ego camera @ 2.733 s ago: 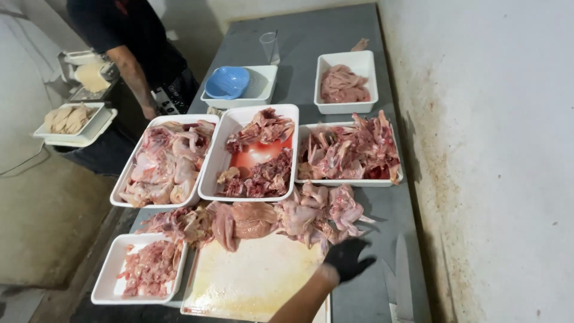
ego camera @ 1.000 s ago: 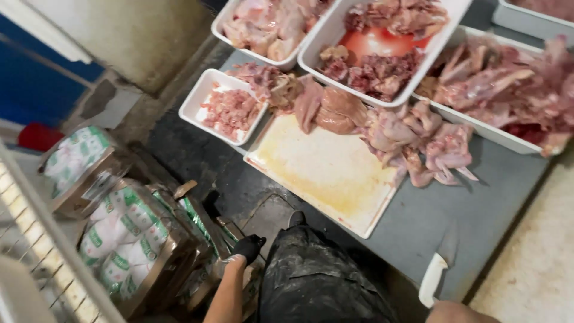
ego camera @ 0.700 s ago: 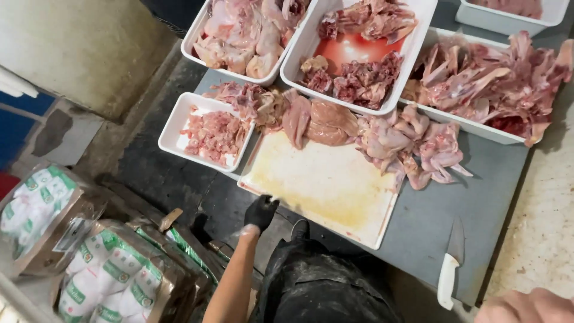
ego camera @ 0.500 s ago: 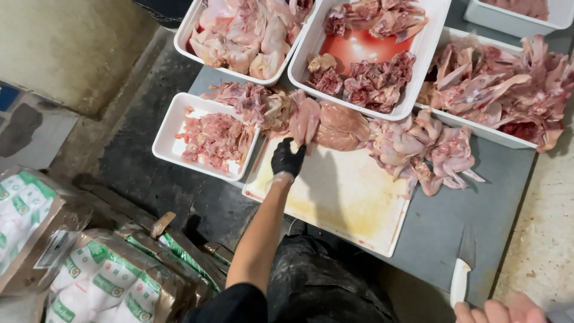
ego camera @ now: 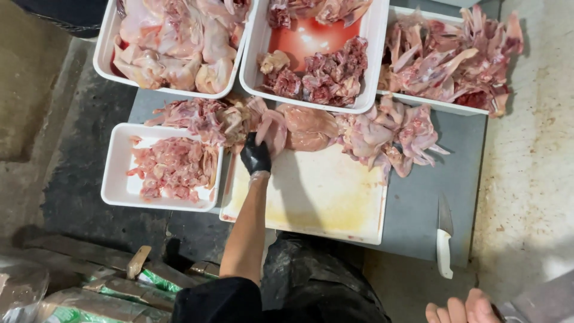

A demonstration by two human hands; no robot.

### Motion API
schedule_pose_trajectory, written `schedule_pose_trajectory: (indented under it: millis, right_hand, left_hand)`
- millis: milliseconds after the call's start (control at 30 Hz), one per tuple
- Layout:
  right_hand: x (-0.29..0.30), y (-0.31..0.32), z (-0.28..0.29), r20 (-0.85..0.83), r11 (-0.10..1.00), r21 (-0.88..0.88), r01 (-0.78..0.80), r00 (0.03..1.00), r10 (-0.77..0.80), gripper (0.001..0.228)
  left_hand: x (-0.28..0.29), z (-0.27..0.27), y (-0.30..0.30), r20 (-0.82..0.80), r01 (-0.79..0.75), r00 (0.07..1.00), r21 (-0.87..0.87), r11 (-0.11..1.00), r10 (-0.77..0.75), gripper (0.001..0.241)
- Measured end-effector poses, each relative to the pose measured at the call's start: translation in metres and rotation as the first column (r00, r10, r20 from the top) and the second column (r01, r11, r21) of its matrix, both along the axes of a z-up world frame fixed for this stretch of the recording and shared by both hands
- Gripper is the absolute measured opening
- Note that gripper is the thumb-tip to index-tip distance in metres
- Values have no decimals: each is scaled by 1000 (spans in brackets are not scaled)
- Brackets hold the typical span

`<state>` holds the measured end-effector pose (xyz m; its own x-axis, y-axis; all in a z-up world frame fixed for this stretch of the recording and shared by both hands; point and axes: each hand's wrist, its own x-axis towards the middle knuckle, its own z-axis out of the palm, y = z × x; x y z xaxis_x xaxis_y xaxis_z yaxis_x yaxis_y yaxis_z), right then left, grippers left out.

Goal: Trimming and cutting raw chicken meat into smaller portions on a cutting board using a knife.

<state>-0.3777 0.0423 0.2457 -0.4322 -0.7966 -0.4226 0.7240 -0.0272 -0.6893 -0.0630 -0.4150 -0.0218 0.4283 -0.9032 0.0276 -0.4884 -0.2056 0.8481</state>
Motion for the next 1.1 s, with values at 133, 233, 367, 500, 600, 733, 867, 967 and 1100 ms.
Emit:
schedule_pose_trajectory:
  millis: [133,233,367,500,600,733,867,967,1100]
  right_hand:
    - [13,-23,38,-115,991,82,-107,987,116,41]
    - [11,-26,41,-165,989,131,-71,982,93,42]
    - [-14,-14,20,-220,969,235,-74,967,127,43]
    - [-13,-26,29,-240,936,350,-44,961,135,46]
    - [-14,-24,23,-211,952,301,-56,970,124,43]
    - [0,-48,54,-239,934,330,-134,946,220,41]
    - [2,-69,41,-475,780,599,-181,704,528,23]
    - [-3,-89,20,-342,448,870,-206,401,850,44]
    - [1,-79,-41,-348,443,862,-245,349,870,42]
  left_hand:
    - [17,9,27,10,37,999,-76,996,-36,21]
    - [29,1,37,34,25,999,10,1000,-25,24]
    - [32,5,37,14,180,980,370,911,-199,80]
    - [35,-62,-7,307,186,911,293,938,-276,86]
    - [34,-93,-26,793,177,281,510,842,-540,29]
    - [15,-57,21,296,526,814,-11,851,-499,24]
    - [-45,-33,67,276,797,550,111,594,-788,23]
    - [-94,-4,86,170,777,425,435,455,-889,41]
    - [-104,-41,100,10,708,533,542,453,-846,50]
